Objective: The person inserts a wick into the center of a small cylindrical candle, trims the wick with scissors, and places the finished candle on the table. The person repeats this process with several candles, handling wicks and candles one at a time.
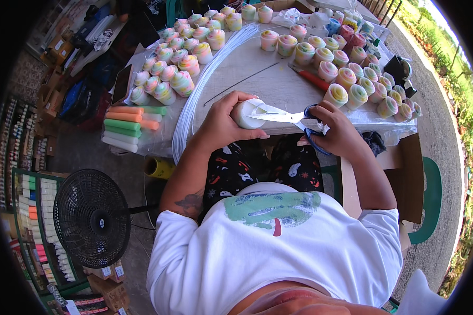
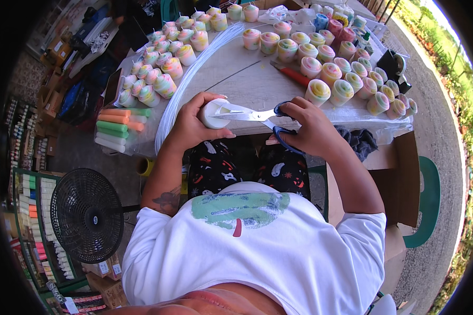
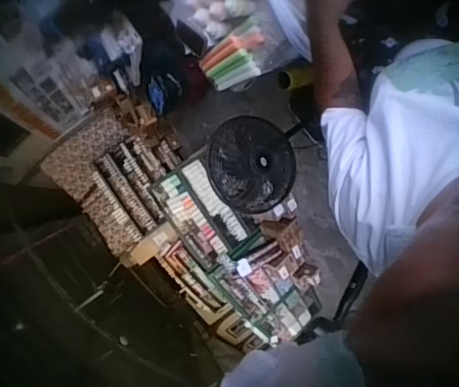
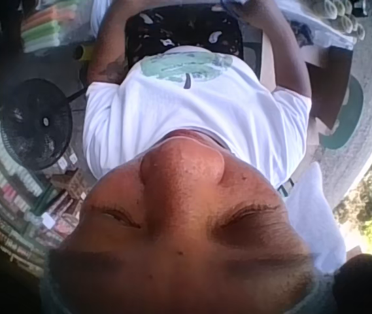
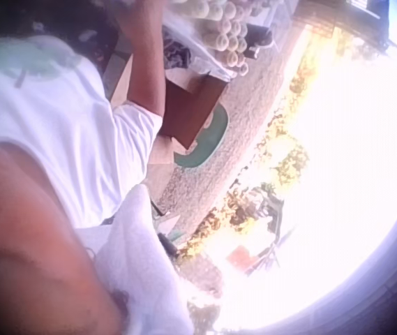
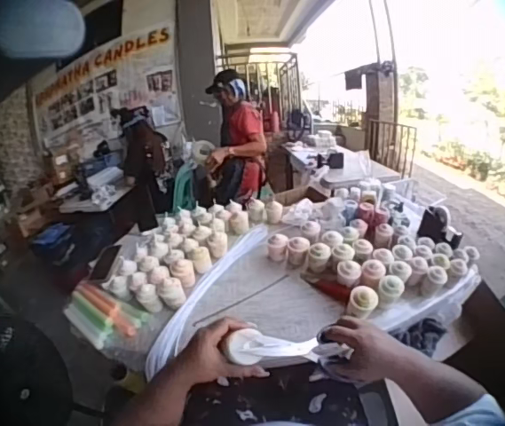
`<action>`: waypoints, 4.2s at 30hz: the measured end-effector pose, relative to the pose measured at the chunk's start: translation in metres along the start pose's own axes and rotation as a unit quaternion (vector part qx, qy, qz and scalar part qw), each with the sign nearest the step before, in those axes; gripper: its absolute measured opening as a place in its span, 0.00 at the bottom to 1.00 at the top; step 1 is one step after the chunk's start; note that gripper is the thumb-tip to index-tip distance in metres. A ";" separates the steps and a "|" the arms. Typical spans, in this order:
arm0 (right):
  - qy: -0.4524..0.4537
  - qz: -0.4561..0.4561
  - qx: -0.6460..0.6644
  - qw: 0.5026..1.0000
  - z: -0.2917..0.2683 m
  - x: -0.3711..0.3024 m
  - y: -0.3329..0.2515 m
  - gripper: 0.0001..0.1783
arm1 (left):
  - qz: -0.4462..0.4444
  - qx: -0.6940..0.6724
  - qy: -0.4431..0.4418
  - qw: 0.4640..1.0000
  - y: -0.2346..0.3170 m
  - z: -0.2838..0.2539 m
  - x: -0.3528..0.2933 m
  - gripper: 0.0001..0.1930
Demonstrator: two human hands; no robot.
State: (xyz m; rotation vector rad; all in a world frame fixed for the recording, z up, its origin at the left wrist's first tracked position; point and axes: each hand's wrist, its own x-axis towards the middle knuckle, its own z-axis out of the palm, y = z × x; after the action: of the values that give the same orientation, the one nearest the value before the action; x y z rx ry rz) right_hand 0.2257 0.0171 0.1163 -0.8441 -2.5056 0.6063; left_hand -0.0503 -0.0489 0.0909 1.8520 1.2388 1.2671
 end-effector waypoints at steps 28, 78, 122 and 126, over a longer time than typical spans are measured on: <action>0.048 0.095 0.503 0.858 0.002 0.011 0.005 0.24 | -0.065 -0.049 0.017 0.997 -0.010 0.007 0.007 0.33; 0.071 -0.026 0.437 0.897 0.032 0.018 -0.050 0.15 | 0.087 0.170 0.112 0.975 0.009 0.030 0.015 0.27; -0.063 -0.014 0.632 0.772 0.068 0.070 -0.031 0.34 | -0.026 -0.417 0.076 0.905 -0.015 0.004 -0.019 0.39; -0.092 -0.008 0.641 0.762 0.065 0.064 -0.033 0.35 | -0.018 -0.226 0.051 0.973 -0.006 0.008 -0.018 0.42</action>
State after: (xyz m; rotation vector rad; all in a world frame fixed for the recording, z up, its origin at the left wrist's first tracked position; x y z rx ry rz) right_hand 0.1309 0.0170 0.0965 -0.1836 -1.5315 2.0713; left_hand -0.0471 -0.0626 0.0752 1.4456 0.9293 1.4931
